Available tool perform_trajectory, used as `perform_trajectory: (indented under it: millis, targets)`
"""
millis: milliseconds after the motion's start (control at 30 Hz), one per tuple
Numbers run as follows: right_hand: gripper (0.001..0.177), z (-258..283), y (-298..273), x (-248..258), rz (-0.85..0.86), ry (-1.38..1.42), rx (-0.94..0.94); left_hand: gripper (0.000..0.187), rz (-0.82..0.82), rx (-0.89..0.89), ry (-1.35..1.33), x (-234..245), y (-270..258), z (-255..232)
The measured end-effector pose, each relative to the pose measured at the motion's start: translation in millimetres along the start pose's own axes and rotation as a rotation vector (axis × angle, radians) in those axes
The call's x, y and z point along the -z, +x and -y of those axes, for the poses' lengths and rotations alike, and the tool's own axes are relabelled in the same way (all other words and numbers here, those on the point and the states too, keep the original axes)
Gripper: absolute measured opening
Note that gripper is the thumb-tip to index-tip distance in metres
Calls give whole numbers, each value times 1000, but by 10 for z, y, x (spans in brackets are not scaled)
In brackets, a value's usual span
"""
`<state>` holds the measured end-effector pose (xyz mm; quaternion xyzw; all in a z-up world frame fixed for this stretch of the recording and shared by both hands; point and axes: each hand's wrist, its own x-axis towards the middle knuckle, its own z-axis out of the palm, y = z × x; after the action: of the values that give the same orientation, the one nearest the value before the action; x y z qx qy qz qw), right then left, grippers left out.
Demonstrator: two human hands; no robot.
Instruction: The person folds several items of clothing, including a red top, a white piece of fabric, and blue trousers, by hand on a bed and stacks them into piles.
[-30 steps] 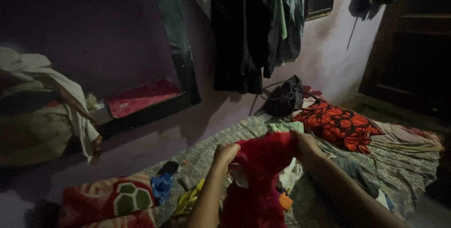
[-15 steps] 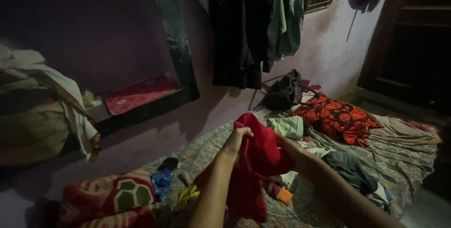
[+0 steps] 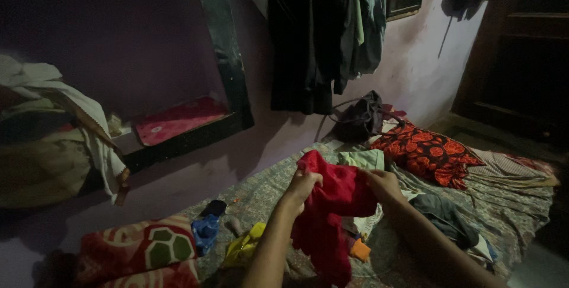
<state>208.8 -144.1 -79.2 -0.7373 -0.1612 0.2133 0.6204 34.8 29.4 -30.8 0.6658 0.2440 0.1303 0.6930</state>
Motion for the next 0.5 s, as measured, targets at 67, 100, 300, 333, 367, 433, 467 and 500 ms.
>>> perform_trajectory:
  millis: [67, 100, 300, 333, 367, 433, 467, 500]
  targets:
    - [63, 36, -36, -8, 29, -36, -154, 5, 93, 86, -137, 78, 137, 159]
    - [70, 66, -98, -21, 45, -54, -233, 8, 106, 29, -207, 89, 267, 252]
    - [79, 244, -438, -101, 573, 590, -343, 12, 179, -223, -349, -23, 746, 448]
    - [76, 264, -432, -119, 568, 572, -221, 12, 185, -174, -320, -51, 626, 381]
    - [74, 294, -411, -144, 561, 552, -100, 14, 192, -123, -291, -85, 477, 287]
    - [72, 346, -431, -144, 436, 563, -64, 12, 157, -12, -94, -129, 162, 74]
    - [71, 423, -434, -103, 318, 594, -149, 12, 139, 45, 4, -139, 9, 0]
    - [71, 513, -453, -62, 199, 624, -231, 10, 90, 67, 50, -124, -112, -60]
